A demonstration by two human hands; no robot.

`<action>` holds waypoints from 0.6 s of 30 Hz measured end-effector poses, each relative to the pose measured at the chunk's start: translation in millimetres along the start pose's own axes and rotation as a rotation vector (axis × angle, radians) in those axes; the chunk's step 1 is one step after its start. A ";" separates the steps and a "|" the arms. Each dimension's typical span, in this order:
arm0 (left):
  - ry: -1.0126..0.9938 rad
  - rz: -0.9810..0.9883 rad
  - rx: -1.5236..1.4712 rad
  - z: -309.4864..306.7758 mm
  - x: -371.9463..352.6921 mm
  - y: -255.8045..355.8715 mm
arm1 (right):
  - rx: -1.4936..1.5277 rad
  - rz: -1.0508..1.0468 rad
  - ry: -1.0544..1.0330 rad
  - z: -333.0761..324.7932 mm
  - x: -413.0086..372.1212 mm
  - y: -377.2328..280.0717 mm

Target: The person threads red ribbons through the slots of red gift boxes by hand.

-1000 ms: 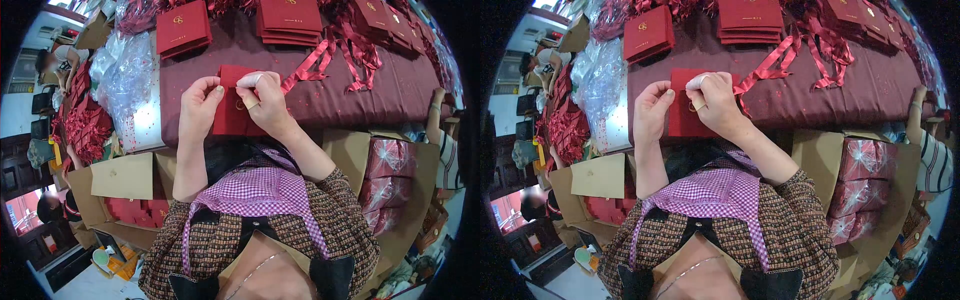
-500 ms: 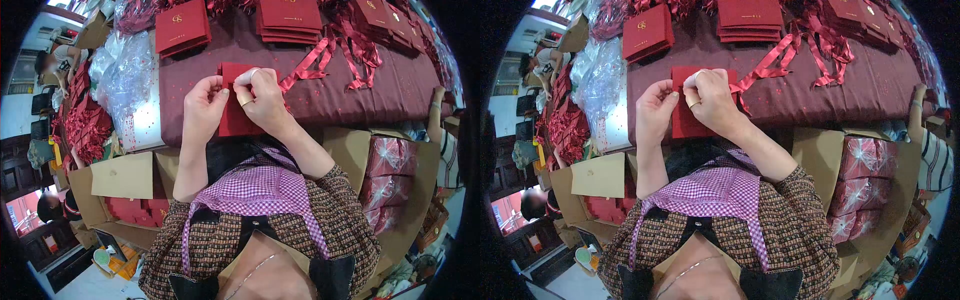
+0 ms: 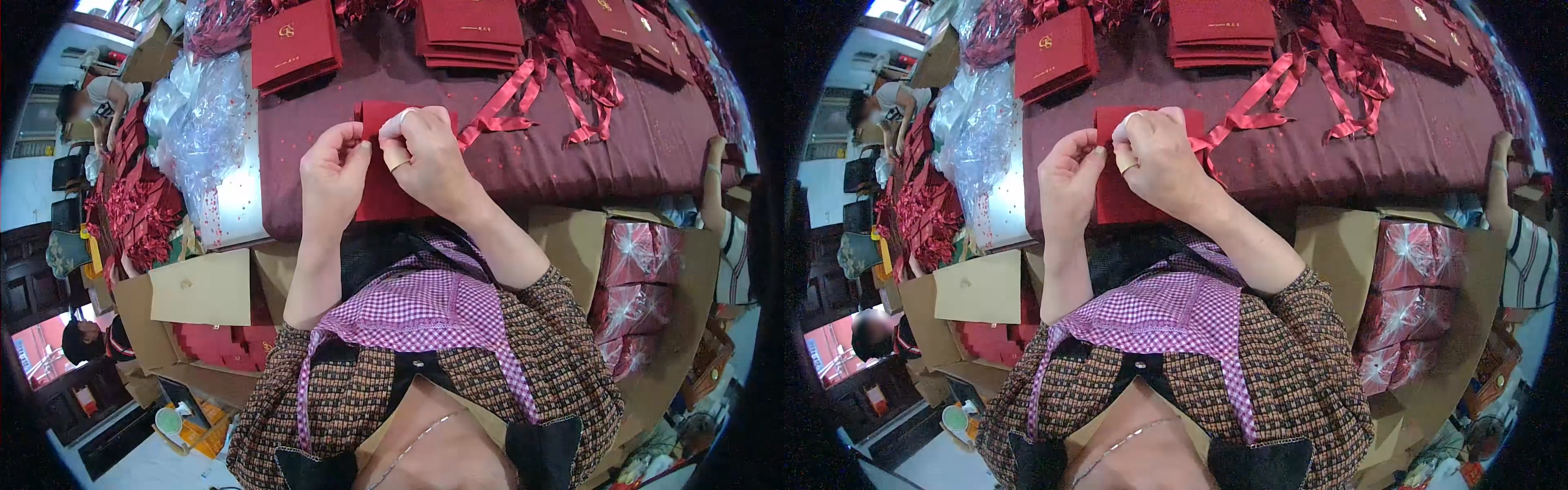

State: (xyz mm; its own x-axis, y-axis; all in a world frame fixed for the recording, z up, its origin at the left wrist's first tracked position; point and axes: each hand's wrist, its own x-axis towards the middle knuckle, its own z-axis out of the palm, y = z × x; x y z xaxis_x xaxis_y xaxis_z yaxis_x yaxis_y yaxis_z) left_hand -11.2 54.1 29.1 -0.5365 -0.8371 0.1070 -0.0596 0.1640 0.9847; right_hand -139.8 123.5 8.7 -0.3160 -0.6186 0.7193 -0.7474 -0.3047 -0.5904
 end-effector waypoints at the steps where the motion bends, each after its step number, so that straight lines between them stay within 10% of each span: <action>1: 0.006 0.062 0.079 0.1 0.2 -2.3 | -0.018 -0.023 -0.003 1.0 0.0 1.0; 18: -0.009 0.281 0.276 4.8 -4.0 6.7 | 0.057 0.059 -0.154 -5.8 10.1 -3.6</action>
State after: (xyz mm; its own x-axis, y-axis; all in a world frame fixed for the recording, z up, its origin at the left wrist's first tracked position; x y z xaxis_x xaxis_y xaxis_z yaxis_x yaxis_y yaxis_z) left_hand -13.5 61.0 34.6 -0.5712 -0.7352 0.3649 -0.1325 0.5213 0.8430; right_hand -143.8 122.6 20.1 -0.2619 -0.7392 0.6205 -0.6940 -0.3025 -0.6533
